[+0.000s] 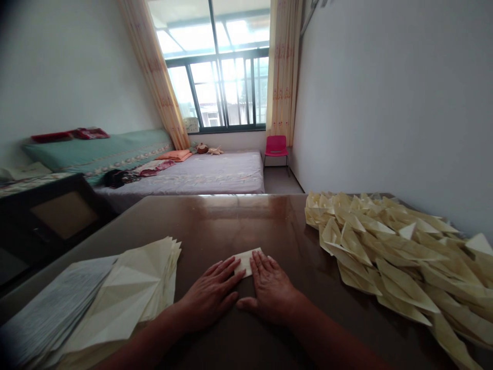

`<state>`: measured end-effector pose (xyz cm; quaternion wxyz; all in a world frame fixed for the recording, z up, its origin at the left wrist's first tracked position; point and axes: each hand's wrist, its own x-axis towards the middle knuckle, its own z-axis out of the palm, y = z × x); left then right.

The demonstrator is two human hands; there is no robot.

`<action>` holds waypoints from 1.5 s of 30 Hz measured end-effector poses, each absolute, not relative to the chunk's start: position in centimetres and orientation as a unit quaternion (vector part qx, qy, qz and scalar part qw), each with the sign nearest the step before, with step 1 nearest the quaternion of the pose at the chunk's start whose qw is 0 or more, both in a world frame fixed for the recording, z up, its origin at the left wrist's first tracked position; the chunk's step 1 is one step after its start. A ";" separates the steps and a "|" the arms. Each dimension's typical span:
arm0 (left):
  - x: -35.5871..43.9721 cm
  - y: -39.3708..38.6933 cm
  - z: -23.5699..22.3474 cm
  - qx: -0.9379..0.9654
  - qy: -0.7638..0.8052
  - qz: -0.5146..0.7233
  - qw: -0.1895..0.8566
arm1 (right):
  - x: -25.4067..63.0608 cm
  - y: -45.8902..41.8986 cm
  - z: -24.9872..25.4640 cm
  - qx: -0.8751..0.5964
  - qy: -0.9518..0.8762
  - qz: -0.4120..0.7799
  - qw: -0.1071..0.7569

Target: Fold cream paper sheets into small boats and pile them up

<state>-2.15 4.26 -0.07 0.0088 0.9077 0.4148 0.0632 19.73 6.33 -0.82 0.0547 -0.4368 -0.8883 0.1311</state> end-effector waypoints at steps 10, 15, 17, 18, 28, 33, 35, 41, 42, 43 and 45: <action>-1.7 4.4 -0.9 0.882 0.458 0.097 -0.050 | 18.3 5.8 -0.1 -0.501 -0.865 0.020 0.021; -1.4 4.2 -0.8 0.881 0.461 0.089 -0.064 | 17.7 5.3 -0.5 -0.414 -0.910 0.016 0.033; -1.2 4.2 -0.8 0.876 0.468 0.093 -0.067 | 17.7 5.2 -0.3 -0.438 -0.899 0.006 0.013; -1.1 4.2 -0.8 0.874 0.471 0.095 -0.068 | 17.8 5.2 -0.1 -0.455 -0.891 -0.001 0.001; -1.1 5.1 -1.2 0.850 0.488 0.188 -0.059 | 17.7 6.2 1.1 -0.456 -0.885 -0.093 0.032; -1.6 5.9 -1.3 0.821 0.512 0.252 0.009 | 18.1 7.0 0.9 -0.417 -0.903 -0.100 0.031; -1.7 6.0 -1.3 0.809 0.524 0.264 0.036 | 18.4 7.2 1.0 -0.401 -0.909 -0.107 0.028; -1.8 6.0 -1.5 0.803 0.523 0.282 0.045 | 19.3 7.9 0.8 -0.414 -0.902 -0.098 0.078; -1.8 6.0 -1.5 0.804 0.520 0.285 0.040 | 19.4 8.1 0.7 -0.413 -0.901 -0.091 0.101; -1.9 6.1 -1.5 0.806 0.516 0.287 0.034 | 19.6 8.3 0.5 -0.407 -0.901 -0.082 0.126; -2.0 6.1 -1.3 0.817 0.504 0.279 0.023 | 19.7 8.6 0.2 -0.388 -0.903 -0.061 0.173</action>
